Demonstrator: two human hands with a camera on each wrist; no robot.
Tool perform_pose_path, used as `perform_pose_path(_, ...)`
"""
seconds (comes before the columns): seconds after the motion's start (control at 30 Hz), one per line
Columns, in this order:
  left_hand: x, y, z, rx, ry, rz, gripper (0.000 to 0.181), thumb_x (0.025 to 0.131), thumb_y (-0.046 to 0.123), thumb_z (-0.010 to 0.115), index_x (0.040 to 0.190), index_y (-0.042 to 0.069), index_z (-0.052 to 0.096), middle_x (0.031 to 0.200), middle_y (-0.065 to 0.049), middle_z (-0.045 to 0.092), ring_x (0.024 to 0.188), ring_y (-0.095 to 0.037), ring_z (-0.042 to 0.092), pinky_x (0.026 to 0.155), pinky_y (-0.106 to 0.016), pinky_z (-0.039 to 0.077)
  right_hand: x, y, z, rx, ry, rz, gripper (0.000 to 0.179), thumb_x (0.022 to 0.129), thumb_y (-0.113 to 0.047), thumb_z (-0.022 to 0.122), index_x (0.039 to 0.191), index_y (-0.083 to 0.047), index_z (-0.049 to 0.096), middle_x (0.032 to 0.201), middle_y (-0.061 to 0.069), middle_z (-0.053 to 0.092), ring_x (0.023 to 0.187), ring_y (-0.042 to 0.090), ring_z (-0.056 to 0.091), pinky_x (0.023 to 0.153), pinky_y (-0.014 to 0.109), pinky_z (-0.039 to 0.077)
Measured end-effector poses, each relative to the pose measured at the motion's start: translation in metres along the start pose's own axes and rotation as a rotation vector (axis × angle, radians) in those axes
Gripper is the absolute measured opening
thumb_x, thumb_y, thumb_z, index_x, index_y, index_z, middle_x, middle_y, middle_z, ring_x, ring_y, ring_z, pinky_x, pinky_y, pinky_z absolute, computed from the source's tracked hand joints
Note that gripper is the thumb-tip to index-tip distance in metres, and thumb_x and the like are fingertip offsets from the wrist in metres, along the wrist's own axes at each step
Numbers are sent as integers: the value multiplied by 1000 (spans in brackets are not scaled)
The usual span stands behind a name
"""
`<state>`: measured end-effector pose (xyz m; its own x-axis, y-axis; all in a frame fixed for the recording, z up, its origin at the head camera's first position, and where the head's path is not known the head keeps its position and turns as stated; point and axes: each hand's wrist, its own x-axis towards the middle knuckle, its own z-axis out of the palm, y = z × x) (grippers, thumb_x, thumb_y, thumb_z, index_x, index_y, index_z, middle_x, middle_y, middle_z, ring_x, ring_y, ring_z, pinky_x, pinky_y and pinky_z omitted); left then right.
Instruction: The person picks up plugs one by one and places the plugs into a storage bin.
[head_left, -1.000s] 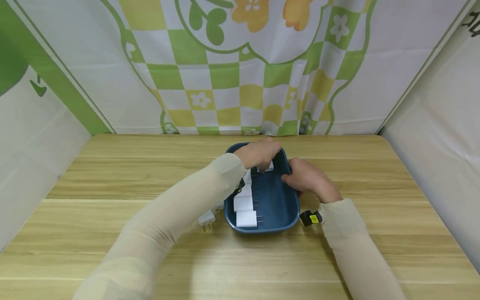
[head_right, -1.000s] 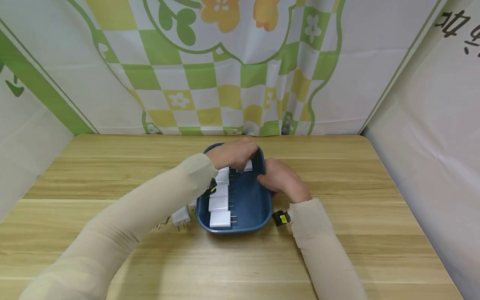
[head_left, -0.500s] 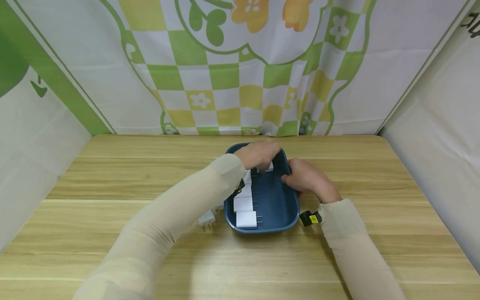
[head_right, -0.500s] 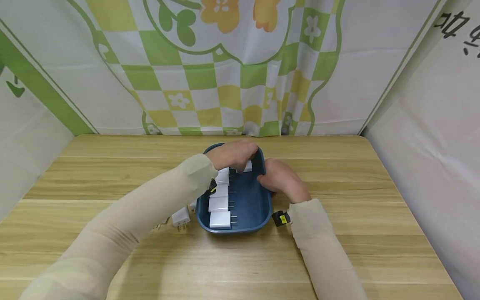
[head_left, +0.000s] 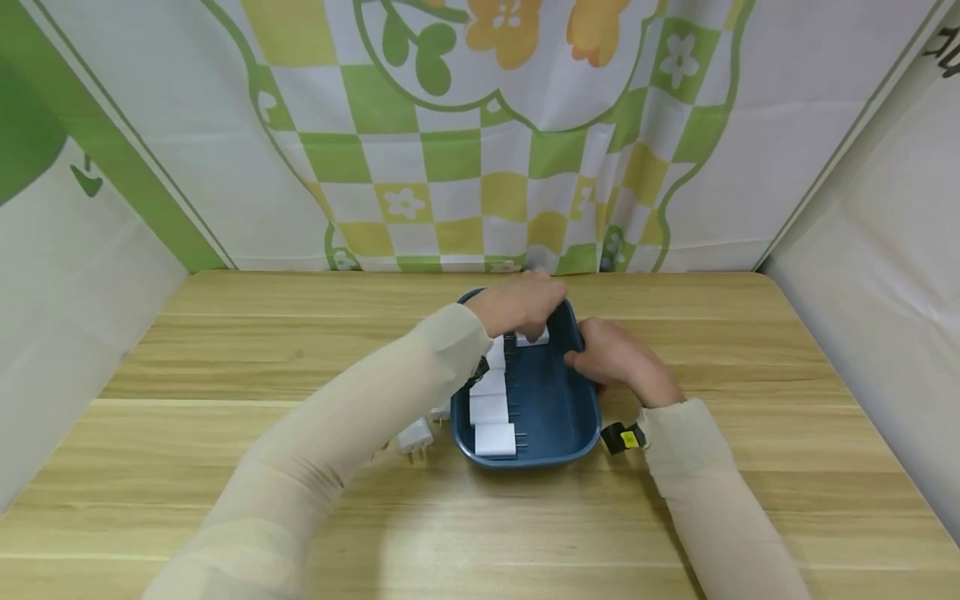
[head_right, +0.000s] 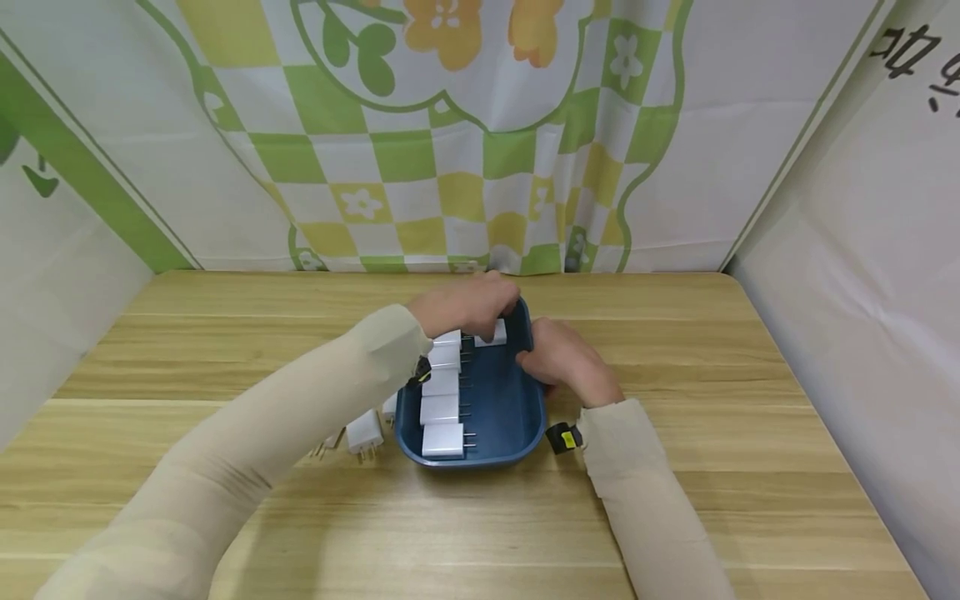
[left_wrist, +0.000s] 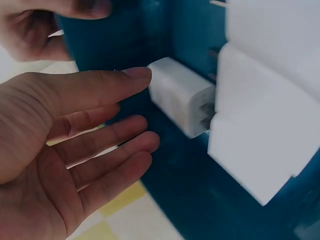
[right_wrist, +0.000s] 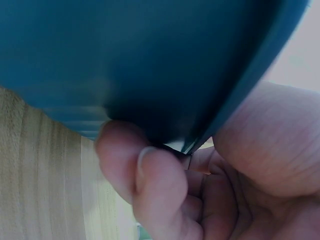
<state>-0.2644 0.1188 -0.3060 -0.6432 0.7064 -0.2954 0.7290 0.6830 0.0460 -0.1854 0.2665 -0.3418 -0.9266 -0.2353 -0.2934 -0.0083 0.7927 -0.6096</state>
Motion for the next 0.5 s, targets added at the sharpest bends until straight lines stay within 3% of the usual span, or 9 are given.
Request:
perform_pose_path(0.23,-11,0,-13,8,24,14,29,87,14,78,111,11,62,102,-3,59,89,-21,54,75,-36,45,1,2,1,0,1,5,17,100,-9,55,106,5,63,77,14,69,53,23,67,55,36,56)
perform_pose_path(0.5,-33,-9,-27,-14,54,20,44,88,23,80,126,9,62,118,-5,62,102,-21,59,85,-37,51,0,-1,0,-30,-3,17,19,100,-10,56,108,6,62,77,14,68,53,23,67,56,36,56)
